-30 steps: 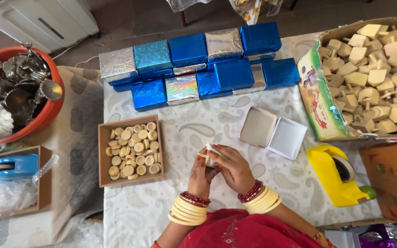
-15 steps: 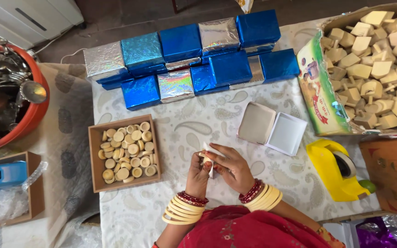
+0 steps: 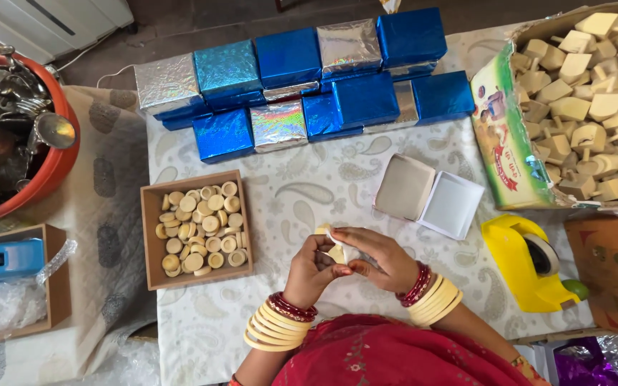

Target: Wrapping small blocks in foil and placing them into boxes for packaging.

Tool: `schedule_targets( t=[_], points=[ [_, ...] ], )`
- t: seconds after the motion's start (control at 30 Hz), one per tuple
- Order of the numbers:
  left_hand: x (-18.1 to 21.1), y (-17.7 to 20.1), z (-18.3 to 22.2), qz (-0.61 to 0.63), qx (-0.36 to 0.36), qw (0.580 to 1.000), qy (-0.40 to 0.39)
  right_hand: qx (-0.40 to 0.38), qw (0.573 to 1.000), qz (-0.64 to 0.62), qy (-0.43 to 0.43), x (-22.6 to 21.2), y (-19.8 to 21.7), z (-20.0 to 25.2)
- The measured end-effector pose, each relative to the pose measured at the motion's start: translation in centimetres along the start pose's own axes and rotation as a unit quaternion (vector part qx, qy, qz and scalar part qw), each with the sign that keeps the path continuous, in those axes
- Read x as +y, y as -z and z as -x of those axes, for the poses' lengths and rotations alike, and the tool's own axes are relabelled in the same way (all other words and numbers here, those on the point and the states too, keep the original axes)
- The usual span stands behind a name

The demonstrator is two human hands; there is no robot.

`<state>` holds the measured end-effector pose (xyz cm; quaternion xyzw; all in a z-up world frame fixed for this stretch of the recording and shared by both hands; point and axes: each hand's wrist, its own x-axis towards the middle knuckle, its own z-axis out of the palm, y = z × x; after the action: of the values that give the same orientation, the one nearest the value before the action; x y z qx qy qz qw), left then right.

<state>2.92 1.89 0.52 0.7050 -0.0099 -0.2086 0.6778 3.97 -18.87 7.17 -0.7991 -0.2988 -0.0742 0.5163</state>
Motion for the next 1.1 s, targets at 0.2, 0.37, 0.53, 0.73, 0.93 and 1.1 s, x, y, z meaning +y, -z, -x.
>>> schedule_targets(
  t=[0.2, 0.37, 0.53, 0.73, 0.93, 1.1],
  points=[
    [-0.2, 0.1, 0.4, 0.017, 0.018, 1.0, 0.001, -0.013, 0.999, 0.04, -0.002, 0.6, -1.3, 1.1],
    [0.2, 0.2, 0.1, -0.034, 0.067, 0.997, 0.004, 0.094, 0.986, 0.132, -0.022, 0.7, -3.2, 2.5],
    [1.0, 0.6, -0.1, -0.016, 0.071, 0.997, 0.001, 0.161, 0.98, 0.117, 0.009, -3.1, -1.7, -0.1],
    [-0.3, 1.4, 0.1, 0.081, -0.007, 0.996, -0.036, 0.04, 0.994, 0.102, 0.019, -3.5, -0.6, -0.8],
    [0.8, 0.8, 0.7, 0.139, -0.059, 0.988, -0.01, 0.104, 0.982, 0.158, -0.012, -1.6, -1.8, 2.7],
    [2.4, 1.4, 1.7, 0.238, -0.094, 0.964, -0.074, 0.179, 0.98, 0.02, -0.085, -3.0, -1.3, 1.7]
  ],
)
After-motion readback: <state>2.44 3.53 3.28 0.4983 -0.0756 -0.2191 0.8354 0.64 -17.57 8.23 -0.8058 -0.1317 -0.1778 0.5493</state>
